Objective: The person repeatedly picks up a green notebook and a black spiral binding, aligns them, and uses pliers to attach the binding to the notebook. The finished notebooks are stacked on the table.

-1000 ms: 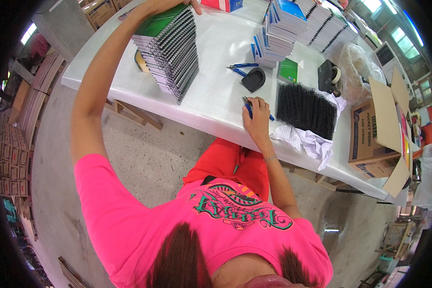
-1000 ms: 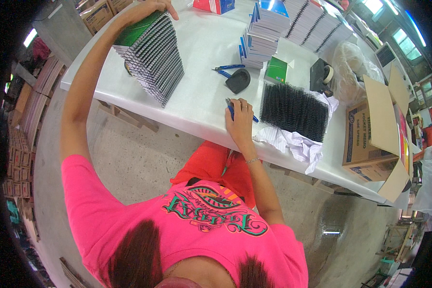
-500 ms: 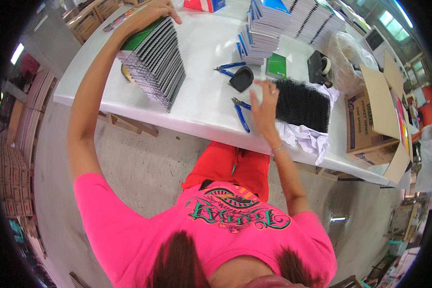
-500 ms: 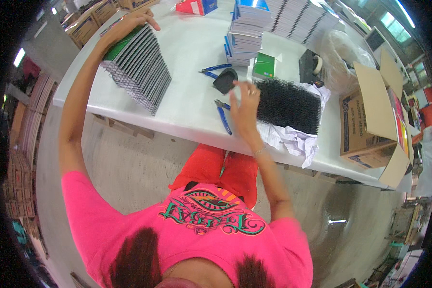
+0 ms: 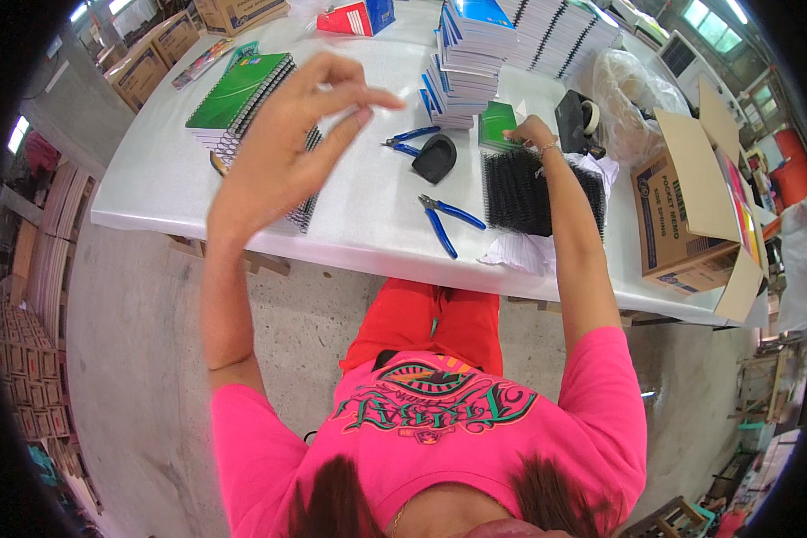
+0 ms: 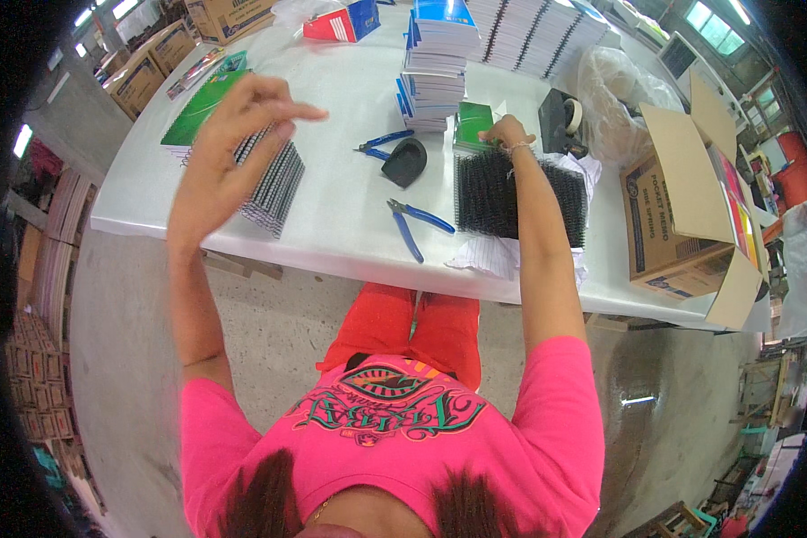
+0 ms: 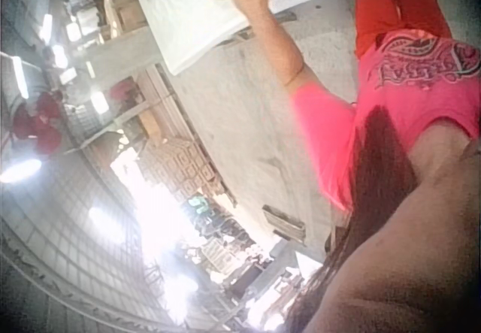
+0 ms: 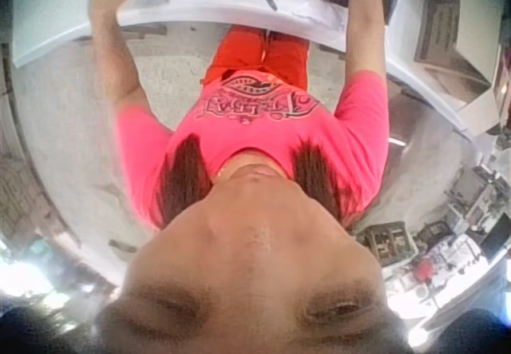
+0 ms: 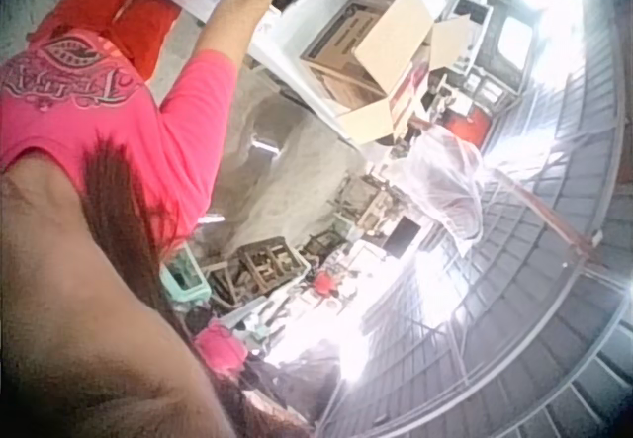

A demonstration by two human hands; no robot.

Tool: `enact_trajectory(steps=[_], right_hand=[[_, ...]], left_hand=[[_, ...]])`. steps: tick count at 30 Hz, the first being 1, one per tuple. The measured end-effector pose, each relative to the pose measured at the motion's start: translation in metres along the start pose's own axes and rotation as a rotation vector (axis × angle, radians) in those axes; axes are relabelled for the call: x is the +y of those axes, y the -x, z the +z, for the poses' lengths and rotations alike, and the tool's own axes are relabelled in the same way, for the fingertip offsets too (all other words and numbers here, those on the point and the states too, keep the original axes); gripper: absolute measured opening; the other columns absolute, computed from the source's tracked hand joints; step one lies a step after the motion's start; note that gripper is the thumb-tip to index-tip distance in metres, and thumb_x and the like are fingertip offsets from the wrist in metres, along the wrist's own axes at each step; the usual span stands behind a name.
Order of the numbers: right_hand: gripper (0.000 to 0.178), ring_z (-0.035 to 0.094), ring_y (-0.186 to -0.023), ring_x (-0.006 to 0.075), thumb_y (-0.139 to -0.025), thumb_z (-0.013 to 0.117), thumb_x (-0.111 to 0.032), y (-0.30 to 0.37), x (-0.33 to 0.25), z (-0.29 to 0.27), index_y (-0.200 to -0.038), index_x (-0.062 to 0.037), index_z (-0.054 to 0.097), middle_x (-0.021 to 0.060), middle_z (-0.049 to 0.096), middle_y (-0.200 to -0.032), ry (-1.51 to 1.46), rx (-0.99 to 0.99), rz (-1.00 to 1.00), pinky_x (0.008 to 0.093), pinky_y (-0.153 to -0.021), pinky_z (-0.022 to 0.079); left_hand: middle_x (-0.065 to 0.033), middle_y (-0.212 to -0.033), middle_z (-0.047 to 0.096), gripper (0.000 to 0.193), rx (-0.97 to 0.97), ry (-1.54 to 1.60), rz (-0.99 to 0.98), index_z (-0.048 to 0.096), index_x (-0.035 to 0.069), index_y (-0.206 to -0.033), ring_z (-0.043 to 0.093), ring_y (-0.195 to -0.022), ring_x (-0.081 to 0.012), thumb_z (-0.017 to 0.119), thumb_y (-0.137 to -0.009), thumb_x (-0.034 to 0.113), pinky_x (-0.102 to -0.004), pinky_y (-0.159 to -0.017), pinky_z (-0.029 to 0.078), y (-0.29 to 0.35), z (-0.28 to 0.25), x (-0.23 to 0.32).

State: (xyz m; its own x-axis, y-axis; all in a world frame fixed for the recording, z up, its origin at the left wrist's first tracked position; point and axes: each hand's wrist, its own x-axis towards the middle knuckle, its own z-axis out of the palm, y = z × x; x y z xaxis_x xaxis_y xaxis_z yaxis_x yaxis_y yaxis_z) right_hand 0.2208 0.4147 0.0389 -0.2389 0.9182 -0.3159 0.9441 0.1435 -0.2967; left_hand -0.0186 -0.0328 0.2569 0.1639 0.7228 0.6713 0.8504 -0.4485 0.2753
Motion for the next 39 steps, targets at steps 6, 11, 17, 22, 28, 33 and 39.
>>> enact_trajectory(steps=[6,11,17,22,28,33,39], right_hand=[[0.041,0.067,-0.102,0.0332,-0.071,0.083,-0.034,0.03,-0.003,0.002,-0.099,-0.0084,0.068,0.0149,0.071,-0.106,-0.222,0.566,-0.052,0.0473,-0.089,0.049],[0.026,0.067,-0.085,0.0233,-0.078,0.078,-0.012,0.121,-0.01,-0.02,-0.096,-0.0032,0.062,0.0116,0.07,-0.093,-0.879,0.857,-0.39,0.0362,-0.078,0.051],[0.023,0.061,-0.079,0.0129,-0.081,0.075,-0.004,0.292,-0.078,0.028,-0.098,-0.0026,0.059,0.0043,0.065,-0.091,-1.311,0.413,-0.746,0.0276,-0.076,0.049],[0.024,0.061,-0.081,0.0133,-0.081,0.076,-0.008,0.295,-0.053,0.053,-0.098,-0.004,0.06,0.0034,0.062,-0.087,-0.991,0.515,-0.703,0.028,-0.077,0.05],[0.033,0.062,-0.105,0.0339,-0.085,0.072,-0.031,0.254,0.108,0.03,-0.105,-0.0059,0.067,0.0167,0.067,-0.101,-0.063,1.148,0.303,0.0429,-0.093,0.046],[0.039,0.063,-0.104,0.0363,-0.089,0.067,-0.035,0.246,0.182,0.049,-0.11,-0.0023,0.067,0.0224,0.068,-0.1,-0.294,0.743,0.13,0.0411,-0.091,0.047],[0.033,0.067,-0.083,0.0319,-0.085,0.073,-0.028,0.253,0.176,0.045,-0.097,0.0027,0.071,0.0215,0.07,-0.094,-0.423,0.754,0.091,0.039,-0.077,0.05]], left_hand=[[-0.0057,-0.109,0.058,0.022,-0.169,0.335,-0.31,0.072,0.011,-0.112,0.057,-0.1,-0.0171,0.059,-0.094,0.015,-0.0312,-0.087,0.046,0.032,0.06,-0.027],[-0.0064,-0.112,0.057,0.032,-0.033,0.609,-0.464,0.063,0.01,-0.126,0.057,-0.106,-0.0169,0.061,-0.096,0.019,-0.0314,-0.089,0.048,0.036,0.12,-0.03],[-0.0099,-0.117,0.055,0.046,0.249,0.905,-0.536,0.049,0.003,-0.136,0.056,-0.106,-0.0162,0.063,-0.096,0.02,-0.0302,-0.087,0.049,0.022,0.165,-0.007],[-0.0098,-0.101,0.063,0.025,0.198,0.783,-0.485,0.053,0.001,-0.12,0.061,-0.095,-0.0174,0.056,-0.098,0.011,-0.03,-0.084,0.048,0.042,0.157,-0.011],[-0.0107,-0.101,0.058,0.022,-0.073,-0.11,-0.391,0.056,0.005,-0.112,0.056,-0.099,-0.0291,0.056,-0.089,0.006,-0.046,-0.099,0.036,0.101,0.122,-0.032],[-0.007,-0.111,0.054,0.023,-0.226,-0.295,-0.444,0.056,0.009,-0.111,0.052,-0.111,-0.0256,0.056,-0.088,0.006,-0.0576,-0.107,0.024,0.134,0.148,-0.044],[-0.007,-0.122,0.045,0.033,-0.115,-0.336,-0.424,0.055,0.01,-0.11,0.037,-0.128,-0.0277,0.067,-0.086,0.029,-0.0663,-0.111,0.01,0.132,0.17,-0.026]])
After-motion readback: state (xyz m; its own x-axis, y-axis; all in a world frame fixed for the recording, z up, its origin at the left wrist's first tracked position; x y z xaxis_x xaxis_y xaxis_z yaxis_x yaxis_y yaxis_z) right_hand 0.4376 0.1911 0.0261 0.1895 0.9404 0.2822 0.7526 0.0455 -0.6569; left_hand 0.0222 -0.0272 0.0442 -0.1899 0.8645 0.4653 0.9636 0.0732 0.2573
